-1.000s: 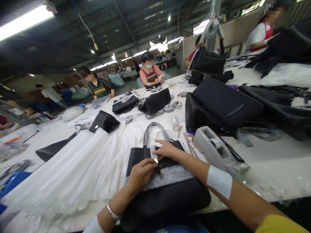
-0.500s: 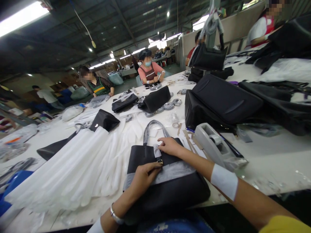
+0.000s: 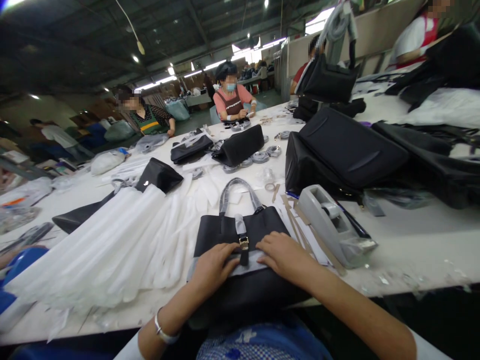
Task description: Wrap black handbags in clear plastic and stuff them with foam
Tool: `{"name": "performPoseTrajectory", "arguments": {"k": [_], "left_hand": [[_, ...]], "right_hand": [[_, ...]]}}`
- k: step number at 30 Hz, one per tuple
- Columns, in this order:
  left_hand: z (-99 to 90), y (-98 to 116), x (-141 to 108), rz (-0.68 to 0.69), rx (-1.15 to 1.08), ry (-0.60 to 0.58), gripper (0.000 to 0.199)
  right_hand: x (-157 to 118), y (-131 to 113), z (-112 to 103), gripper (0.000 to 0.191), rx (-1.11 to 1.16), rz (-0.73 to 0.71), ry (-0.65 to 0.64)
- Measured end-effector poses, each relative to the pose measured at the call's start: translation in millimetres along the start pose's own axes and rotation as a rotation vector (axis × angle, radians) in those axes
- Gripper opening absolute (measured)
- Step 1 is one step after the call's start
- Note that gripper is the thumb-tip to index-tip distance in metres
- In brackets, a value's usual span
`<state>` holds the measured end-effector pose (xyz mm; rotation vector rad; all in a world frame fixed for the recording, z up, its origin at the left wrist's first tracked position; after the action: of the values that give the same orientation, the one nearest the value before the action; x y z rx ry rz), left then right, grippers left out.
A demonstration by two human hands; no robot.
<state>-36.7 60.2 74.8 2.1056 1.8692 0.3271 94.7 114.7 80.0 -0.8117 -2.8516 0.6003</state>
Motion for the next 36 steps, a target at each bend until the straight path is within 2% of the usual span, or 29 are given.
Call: {"name": "performPoseTrajectory", "arguments": {"k": [4,9,14,16,19,21,26,31,33,36], "left_hand": [[1.7,-0.1,1.9,-0.056,0.180,-0.151,0.027],[6.0,-1.8,6.1,-0.044,0.137,-0.283,0.036],[8.2,6.6,6.1,0.054,-0.058,-0.402,0.049],[7.4,8.6,3.4,0.043,-0.205,-0.488,0.049],[1.8,9.2,-0.6,-0.011,-0.423,-0.577,0.046],[-8.4,7.8,1.5,-0.021,-0.460,-0.518,0.044],[-33.1,4.0,8.8,-0.015,-0.444,-0.233,0.038],[-35.1,-1.6,12.6,0.005,-0.632,-0.116,0.028],[-31.8,-7.4,14.6,0.006,-0.574,-0.074,0.031],[-27.0,-14.6,13.8,-0.020,-0.247,0.036,0.038]], "right_hand": [[6.8,-1.8,-2.0,0.021,-0.102,0.047,-0.047],[14.2,-8.5,-3.1,0.018,-0.068,-0.038,-0.155],[15.0,-8.6,-3.4,0.021,0.121,-0.104,-0.313],[14.7,-8.7,-4.3,0.023,0.262,-0.125,-0.377],[16.9,-6.2,-10.2,0.028,0.504,-0.124,-0.382],[18.7,-0.8,-12.0,0.033,0.629,-0.082,-0.358],[21.1,10.1,-14.1,0.041,0.746,-0.011,-0.269],[26.8,19.2,-9.1,0.042,0.850,0.033,-0.234],[31.4,24.2,-9.2,0.040,0.748,0.029,-0.158],[32.7,22.5,-18.2,0.033,0.397,-0.019,0.070]]}}
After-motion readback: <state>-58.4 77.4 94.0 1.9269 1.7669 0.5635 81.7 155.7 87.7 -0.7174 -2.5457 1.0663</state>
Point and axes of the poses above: each hand's wrist, its own x-axis towards the middle knuckle, its own z-axis out of the palm, y = z × x, the point moved 9 cm from there along x, towards the middle knuckle, and after that the axes turned 1 degree about -z, right-handed, at the moved point
